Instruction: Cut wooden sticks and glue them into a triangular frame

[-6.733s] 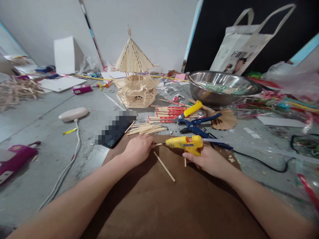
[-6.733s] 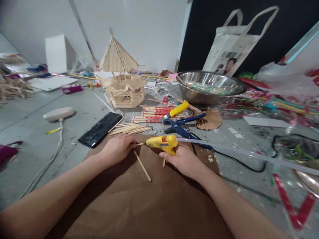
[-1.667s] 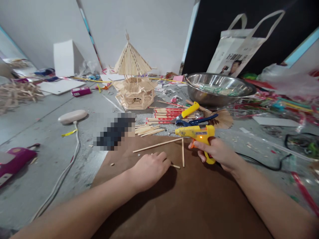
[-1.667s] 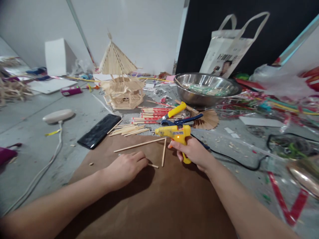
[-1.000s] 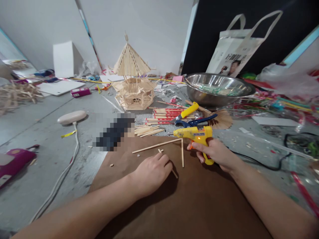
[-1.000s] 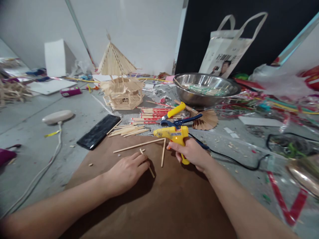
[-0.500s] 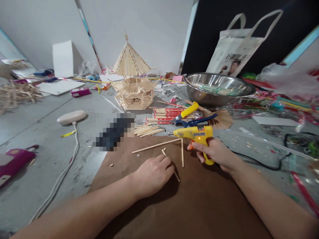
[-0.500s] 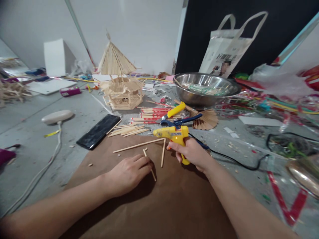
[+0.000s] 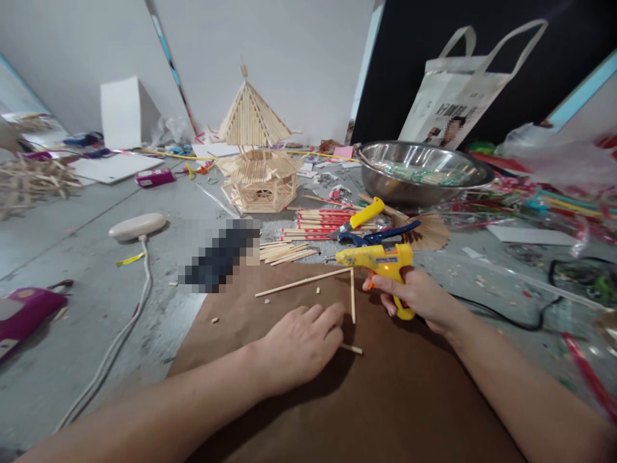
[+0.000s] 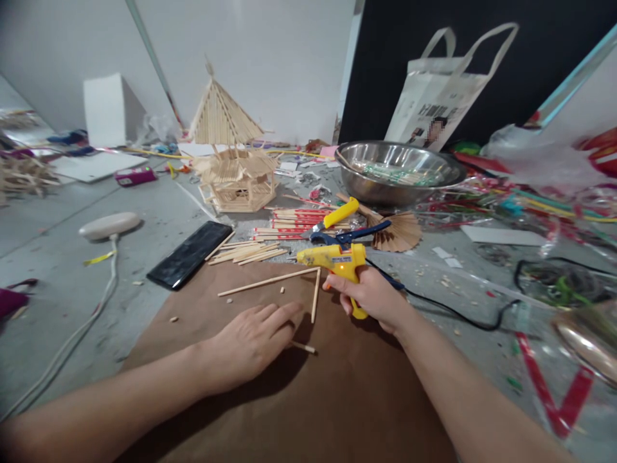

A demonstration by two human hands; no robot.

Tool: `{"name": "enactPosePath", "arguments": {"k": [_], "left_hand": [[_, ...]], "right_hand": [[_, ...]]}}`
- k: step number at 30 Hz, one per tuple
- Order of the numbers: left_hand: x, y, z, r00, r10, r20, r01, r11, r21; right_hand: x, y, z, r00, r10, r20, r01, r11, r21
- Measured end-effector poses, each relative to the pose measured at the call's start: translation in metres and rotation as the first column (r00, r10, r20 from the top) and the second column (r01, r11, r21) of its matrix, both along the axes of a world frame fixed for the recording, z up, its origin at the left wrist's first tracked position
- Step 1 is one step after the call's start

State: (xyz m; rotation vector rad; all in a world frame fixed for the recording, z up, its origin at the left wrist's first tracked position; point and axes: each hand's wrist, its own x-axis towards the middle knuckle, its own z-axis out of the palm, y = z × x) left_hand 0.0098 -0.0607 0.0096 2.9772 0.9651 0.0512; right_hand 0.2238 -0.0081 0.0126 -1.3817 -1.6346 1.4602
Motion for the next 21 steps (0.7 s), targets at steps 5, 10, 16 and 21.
{"name": "enactPosePath", "arguments": {"k": [5, 10, 16, 21], "left_hand": [[-0.004, 0.006, -0.003, 0.977, 0.208, -0.042, -0.209, 0.977, -0.033], [-0.004, 0.011, 0.000, 0.965, 0.247, -0.083, -0.252, 0.966, -0.060], [-0.005, 0.008, 0.003, 0.989, 0.123, -0.081, -0.126, 0.992, -0.028], [-0.004, 0.004, 0.005, 0.999, -0.015, -0.031, 0.013, 0.998, -0.054]], "right_hand": [[0.000, 0.000, 0.001, 1.000, -0.006, -0.006, 0.006, 1.000, 0.001], [-0.001, 0.000, 0.002, 1.000, 0.000, -0.009, 0.000, 1.000, -0.003], [0.000, 0.000, 0.002, 1.000, -0.005, -0.021, 0.005, 1.000, -0.011], [0.001, 0.000, 0.001, 1.000, -0.003, -0.030, 0.003, 1.000, -0.015]]}}
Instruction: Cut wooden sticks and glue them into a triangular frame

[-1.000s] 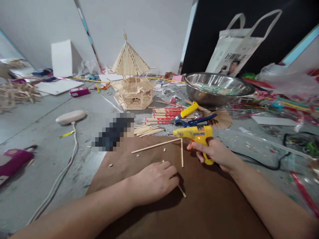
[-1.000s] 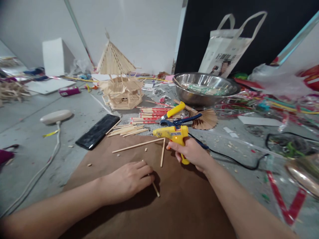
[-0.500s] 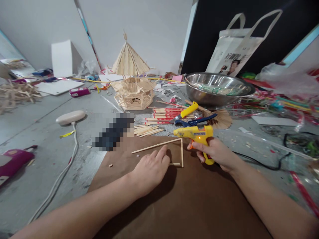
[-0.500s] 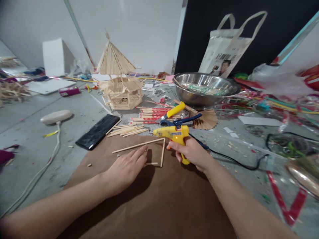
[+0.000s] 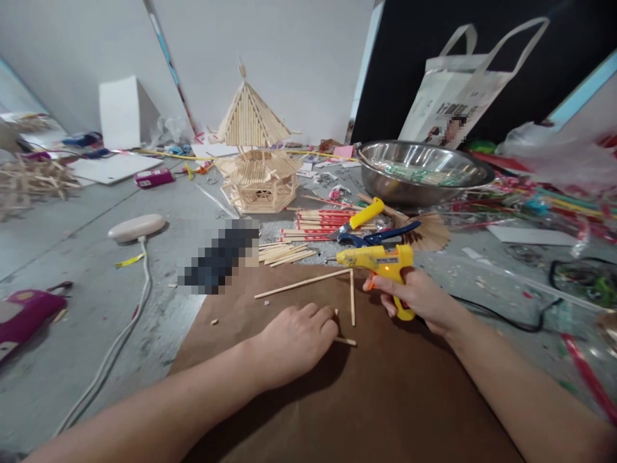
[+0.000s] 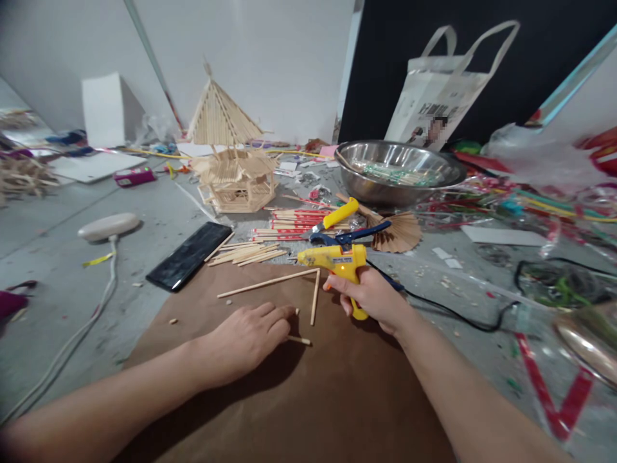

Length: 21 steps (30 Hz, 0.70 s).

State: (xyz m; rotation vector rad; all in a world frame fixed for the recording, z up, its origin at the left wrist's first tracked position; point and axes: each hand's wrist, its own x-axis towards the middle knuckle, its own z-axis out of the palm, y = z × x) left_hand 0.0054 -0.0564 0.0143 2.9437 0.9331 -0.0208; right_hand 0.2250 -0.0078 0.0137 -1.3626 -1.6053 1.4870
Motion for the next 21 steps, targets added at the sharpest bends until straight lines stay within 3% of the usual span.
{"name": "enactPosePath", "arguments": {"k": [3, 10, 17, 21], "left_hand": [[0.0009, -0.0008, 0.0011, 0.997, -0.059, 0.046, 0.060, 0.998, -0.023], [0.0023, 0.0038, -0.0019, 0.996, -0.069, 0.062, 0.066, 0.997, 0.043], [0.0014, 0.0005, 0.0046, 0.976, -0.213, 0.046, 0.213, 0.977, 0.007], [0.0025, 0.0017, 0.0013, 0.986, -0.146, 0.076, 0.145, 0.989, 0.015]], "right_hand": [[0.0002, 0.0000, 0.0002, 1.000, -0.002, -0.006, 0.002, 1.000, 0.000], [0.0009, 0.0018, -0.0024, 1.000, 0.004, 0.006, -0.004, 1.000, -0.002], [0.0009, 0.0018, -0.0024, 1.000, -0.003, -0.014, 0.003, 1.000, -0.010], [0.0012, 0.0015, -0.0035, 1.000, -0.009, -0.018, 0.009, 1.000, -0.010]]}}
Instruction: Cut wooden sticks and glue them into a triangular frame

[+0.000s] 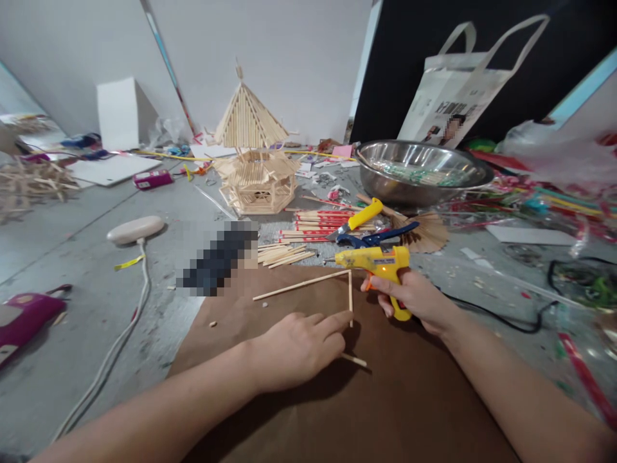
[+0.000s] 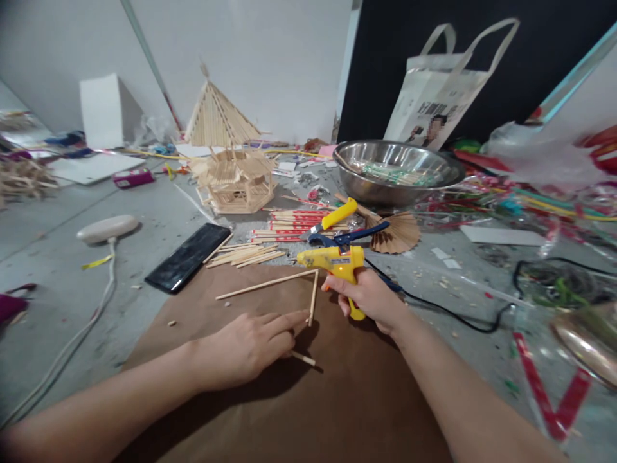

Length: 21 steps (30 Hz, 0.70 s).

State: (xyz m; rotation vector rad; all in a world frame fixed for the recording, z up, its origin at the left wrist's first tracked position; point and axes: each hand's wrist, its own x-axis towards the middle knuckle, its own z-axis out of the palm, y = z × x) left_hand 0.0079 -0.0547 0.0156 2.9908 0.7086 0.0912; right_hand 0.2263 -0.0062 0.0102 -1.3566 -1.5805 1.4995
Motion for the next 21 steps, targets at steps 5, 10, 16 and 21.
{"name": "enactPosePath", "arguments": {"k": [5, 10, 16, 21], "left_hand": [[0.0027, 0.0036, -0.0048, 1.000, 0.030, 0.006, -0.030, 1.000, -0.008], [0.0026, 0.0028, -0.0031, 1.000, 0.009, -0.019, -0.009, 1.000, 0.012], [0.0010, -0.0013, -0.0004, 0.997, -0.071, 0.006, 0.071, 0.997, 0.027], [0.0053, -0.0046, -0.0013, 0.995, -0.095, 0.016, 0.094, 0.995, 0.038]], "right_hand": [[-0.0001, 0.0002, -0.0014, 1.000, 0.011, 0.013, -0.011, 1.000, -0.006], [-0.0023, -0.0009, 0.0016, 1.000, 0.007, 0.000, -0.007, 1.000, 0.003], [-0.0034, -0.0008, 0.0028, 1.000, -0.019, 0.007, 0.019, 1.000, 0.016], [-0.0038, -0.0014, 0.0020, 1.000, -0.009, -0.019, 0.009, 1.000, 0.006]]}}
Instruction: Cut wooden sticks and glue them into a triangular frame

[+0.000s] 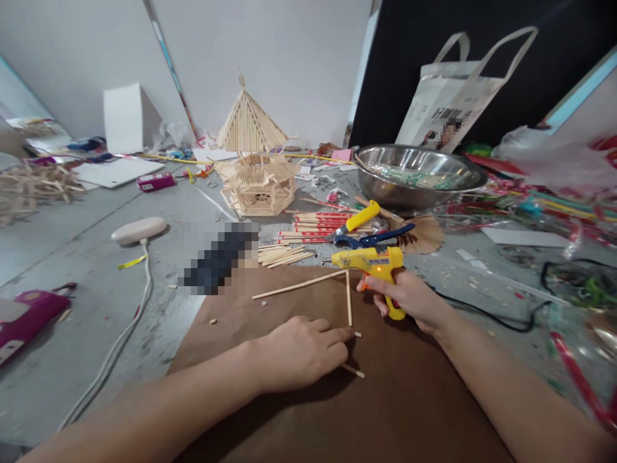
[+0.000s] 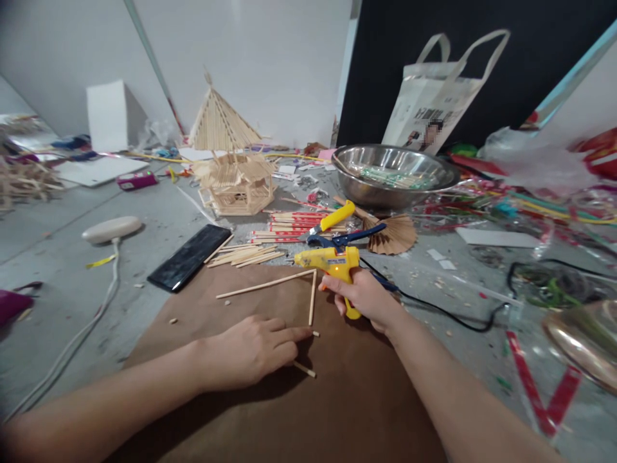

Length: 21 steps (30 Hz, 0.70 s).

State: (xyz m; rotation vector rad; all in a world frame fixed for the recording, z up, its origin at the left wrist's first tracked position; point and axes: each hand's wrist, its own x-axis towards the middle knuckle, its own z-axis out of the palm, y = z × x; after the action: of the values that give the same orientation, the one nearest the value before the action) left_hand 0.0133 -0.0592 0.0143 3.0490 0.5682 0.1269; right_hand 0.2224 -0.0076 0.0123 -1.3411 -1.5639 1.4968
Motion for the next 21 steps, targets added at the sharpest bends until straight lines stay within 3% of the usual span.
{"name": "enactPosePath", "arguments": {"k": [6, 10, 21], "left_hand": [[0.0017, 0.0013, 0.0034, 0.996, 0.084, -0.024, -0.084, 0.996, 0.009], [0.0000, 0.0053, 0.0028, 0.984, 0.179, -0.018, -0.176, 0.978, 0.111], [-0.0033, 0.0018, -0.0047, 0.984, 0.180, 0.016, -0.179, 0.957, 0.227]], "right_hand": [[0.0002, -0.0018, 0.0063, 0.999, -0.046, -0.011, 0.046, 0.999, -0.001], [0.0038, -0.0019, 0.0095, 0.998, -0.070, -0.012, 0.070, 0.997, 0.012], [0.0064, 0.0031, 0.0041, 0.999, -0.035, 0.021, 0.035, 0.999, 0.007]]}}
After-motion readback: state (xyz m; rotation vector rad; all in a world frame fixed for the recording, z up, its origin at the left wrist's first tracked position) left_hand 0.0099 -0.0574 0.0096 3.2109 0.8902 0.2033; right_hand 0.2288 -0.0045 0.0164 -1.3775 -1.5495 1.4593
